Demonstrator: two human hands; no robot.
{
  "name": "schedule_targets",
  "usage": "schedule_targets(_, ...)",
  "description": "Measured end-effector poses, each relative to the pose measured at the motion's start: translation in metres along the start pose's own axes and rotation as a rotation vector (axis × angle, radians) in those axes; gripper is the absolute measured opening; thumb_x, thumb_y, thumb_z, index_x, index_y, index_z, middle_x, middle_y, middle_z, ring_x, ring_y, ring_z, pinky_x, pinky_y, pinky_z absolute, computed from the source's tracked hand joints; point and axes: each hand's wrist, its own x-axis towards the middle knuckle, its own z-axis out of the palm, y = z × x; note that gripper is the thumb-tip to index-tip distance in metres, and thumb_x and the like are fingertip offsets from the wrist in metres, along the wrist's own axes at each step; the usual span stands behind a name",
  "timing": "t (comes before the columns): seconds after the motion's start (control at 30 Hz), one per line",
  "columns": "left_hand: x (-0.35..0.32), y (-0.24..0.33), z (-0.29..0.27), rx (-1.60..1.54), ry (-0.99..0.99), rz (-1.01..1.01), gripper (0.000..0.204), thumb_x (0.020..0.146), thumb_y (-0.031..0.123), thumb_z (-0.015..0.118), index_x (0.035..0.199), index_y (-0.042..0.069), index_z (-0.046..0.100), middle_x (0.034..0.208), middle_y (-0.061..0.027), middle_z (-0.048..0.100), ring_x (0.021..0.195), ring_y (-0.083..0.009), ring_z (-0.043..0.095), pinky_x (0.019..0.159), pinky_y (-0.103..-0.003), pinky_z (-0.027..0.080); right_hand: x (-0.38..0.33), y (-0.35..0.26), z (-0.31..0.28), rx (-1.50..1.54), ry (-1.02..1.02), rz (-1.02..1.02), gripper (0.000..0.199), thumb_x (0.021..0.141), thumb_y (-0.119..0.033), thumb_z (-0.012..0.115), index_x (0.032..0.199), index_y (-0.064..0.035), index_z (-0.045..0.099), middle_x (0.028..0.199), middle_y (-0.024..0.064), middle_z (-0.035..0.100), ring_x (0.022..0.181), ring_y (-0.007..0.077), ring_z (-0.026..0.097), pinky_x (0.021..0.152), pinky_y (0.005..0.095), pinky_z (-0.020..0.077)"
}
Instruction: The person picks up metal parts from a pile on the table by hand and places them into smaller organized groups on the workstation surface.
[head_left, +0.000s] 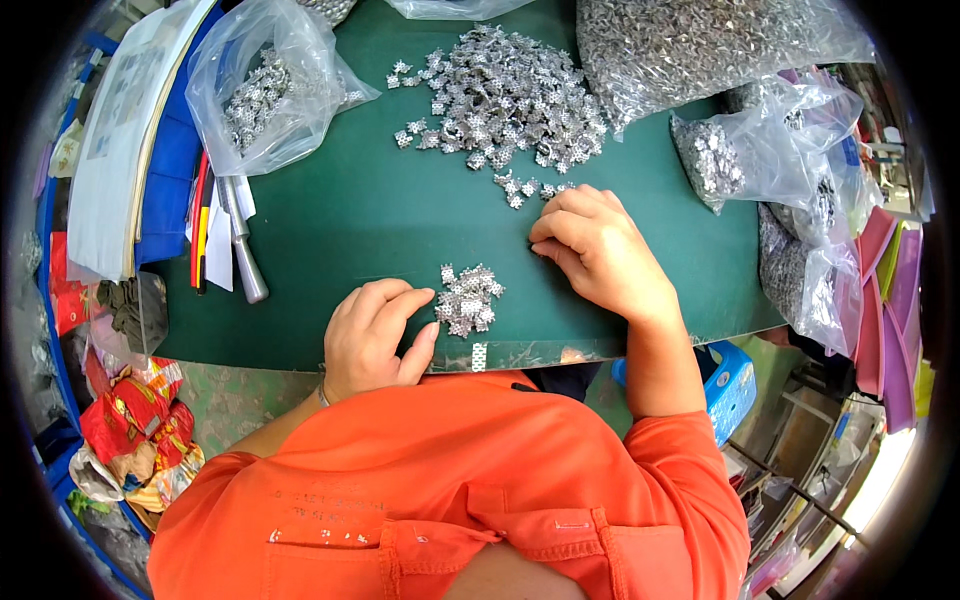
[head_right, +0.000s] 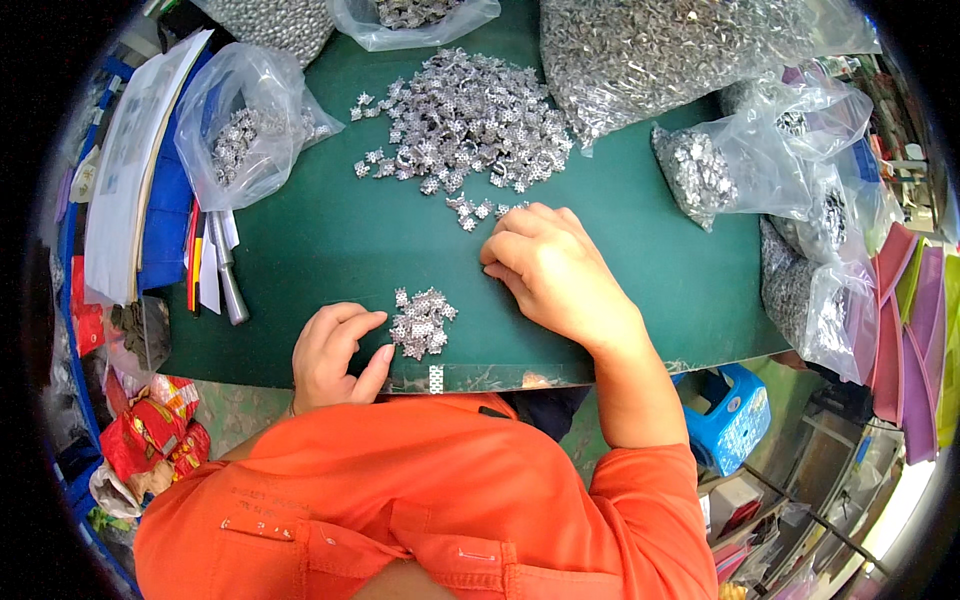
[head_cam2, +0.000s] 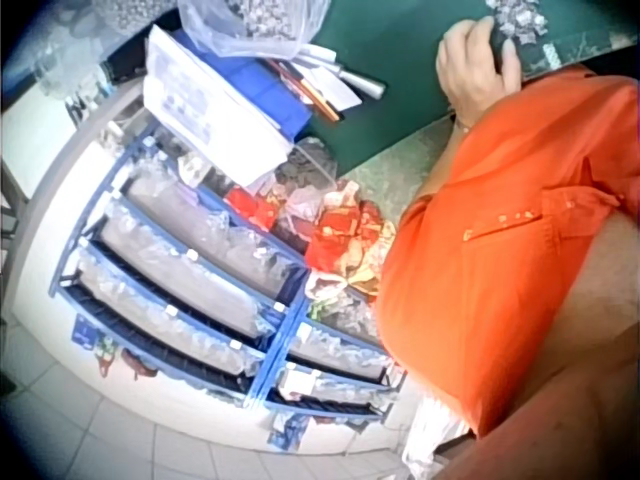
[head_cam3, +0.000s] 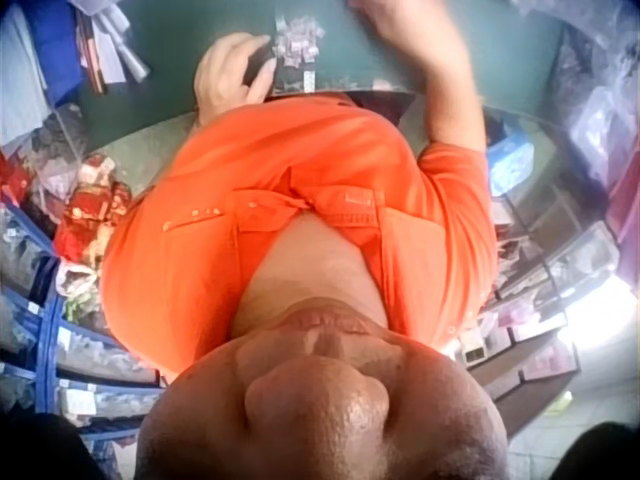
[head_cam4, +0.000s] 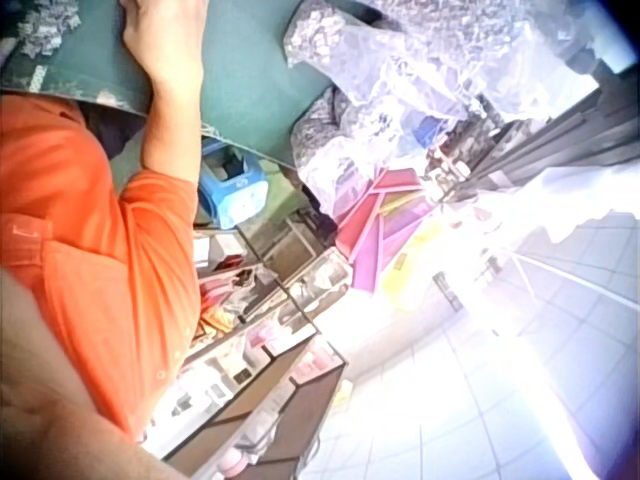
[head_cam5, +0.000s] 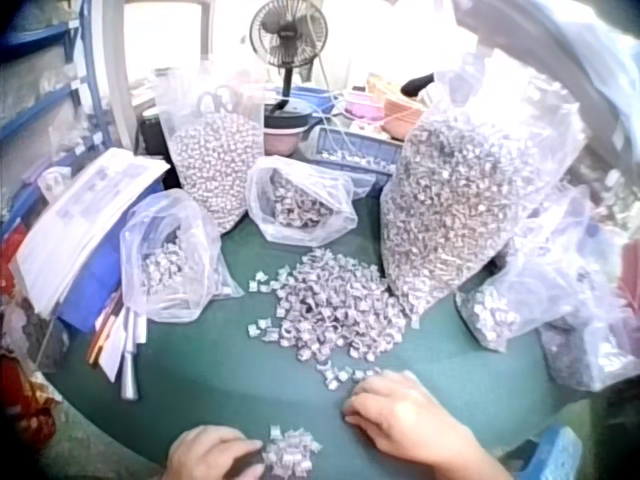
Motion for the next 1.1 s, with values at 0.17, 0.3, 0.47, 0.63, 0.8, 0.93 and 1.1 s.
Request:
schedule_targets(0.17, 0.000, 0.000, 0.001, 0.006, 0.004, -0.004, 0.034, 0.073, 0.007, 0.078, 0.106, 0.005, 0.069, 0.101, -0.0102, 0.063, 0.084, -0.0291, 0.062, 0.069, -0.038, 0.050, -0.007, 0.013, -0.019, 0.002, 0.098, 0.026, 0.009, 0.078, -0.006, 0.074, 0.084, -0.0069, 0.068, 0.080, 0.0070, 0.065, 0.081, 0.0303, 0.061, 0.073, 0.0412, 0.0456)
schedule_targets(0.3, 0.000, -0.002, 0.000, 0.016, 0.001, 0.026, 0.035, 0.074, 0.005, 0.078, 0.107, 0.004, 0.068, 0.101, -0.0123, 0.063, 0.082, -0.0282, 0.061, 0.061, -0.034, 0.050, -0.014, 0.024, -0.044, 0.012, -0.074, 0.083, 0.006, 0.081, -0.007, 0.072, 0.087, -0.0070, 0.070, 0.082, 0.0072, 0.065, 0.082, 0.0314, 0.061, 0.073, 0.0418, 0.0454)
schedule_targets(0.47, 0.001, -0.001, 0.000, 0.025, -0.001, 0.034, 0.035, 0.074, 0.005, 0.078, 0.107, 0.004, 0.068, 0.101, -0.0127, 0.063, 0.082, -0.0284, 0.061, 0.060, -0.035, 0.049, 0.009, 0.023, -0.014, -0.097, 0.144, 0.170, 0.004, 0.084, -0.007, 0.070, 0.088, -0.0063, 0.069, 0.087, 0.0111, 0.066, 0.088, 0.0351, 0.063, 0.078, 0.0438, 0.0472)
schedule_targets(0.63, 0.000, 0.001, 0.001, 0.007, 0.002, -0.019, 0.035, 0.073, 0.008, 0.078, 0.107, 0.005, 0.069, 0.100, -0.0103, 0.063, 0.086, -0.0310, 0.062, 0.074, -0.041, 0.050, 0.007, 0.027, -0.014, 0.101, 0.081, 0.128, 0.008, 0.082, 0.002, 0.070, 0.089, -0.0007, 0.067, 0.084, 0.0144, 0.064, 0.079, 0.0338, 0.064, 0.070, 0.0401, 0.0510)
schedule_targets(0.8, 0.000, 0.002, 0.000, 0.013, 0.001, -0.008, 0.037, 0.073, 0.007, 0.078, 0.108, 0.005, 0.068, 0.100, -0.0104, 0.063, 0.086, -0.0307, 0.062, 0.075, -0.041, 0.050, 0.003, 0.028, -0.014, 0.137, 0.089, 0.115, 0.009, 0.081, 0.001, 0.069, 0.090, -0.0012, 0.069, 0.085, 0.0141, 0.066, 0.081, 0.0346, 0.065, 0.072, 0.0409, 0.0520)
schedule_targets(0.93, -0.001, 0.002, 0.000, 0.004, 0.001, -0.018, 0.037, 0.072, 0.007, 0.078, 0.108, 0.004, 0.068, 0.100, -0.0102, 0.063, 0.086, -0.0301, 0.062, 0.075, -0.041, 0.050, -0.004, 0.035, -0.023, 0.111, 0.150, 0.215, 0.010, 0.081, 0.000, 0.068, 0.091, -0.0019, 0.069, 0.085, 0.0148, 0.066, 0.082, 0.0351, 0.065, 0.073, 0.0415, 0.0519)
schedule_targets(1.1, -0.001, 0.002, 0.001, 0.015, -0.004, -0.012, 0.036, 0.072, 0.007, 0.079, 0.107, 0.005, 0.069, 0.100, -0.0099, 0.063, 0.086, -0.0297, 0.062, 0.075, -0.040, 0.050, -0.007, 0.033, -0.023, 0.125, 0.148, 0.221, 0.011, 0.080, 0.001, 0.069, 0.091, -0.0020, 0.069, 0.084, 0.0143, 0.065, 0.082, 0.0348, 0.064, 0.073, 0.0412, 0.0518)
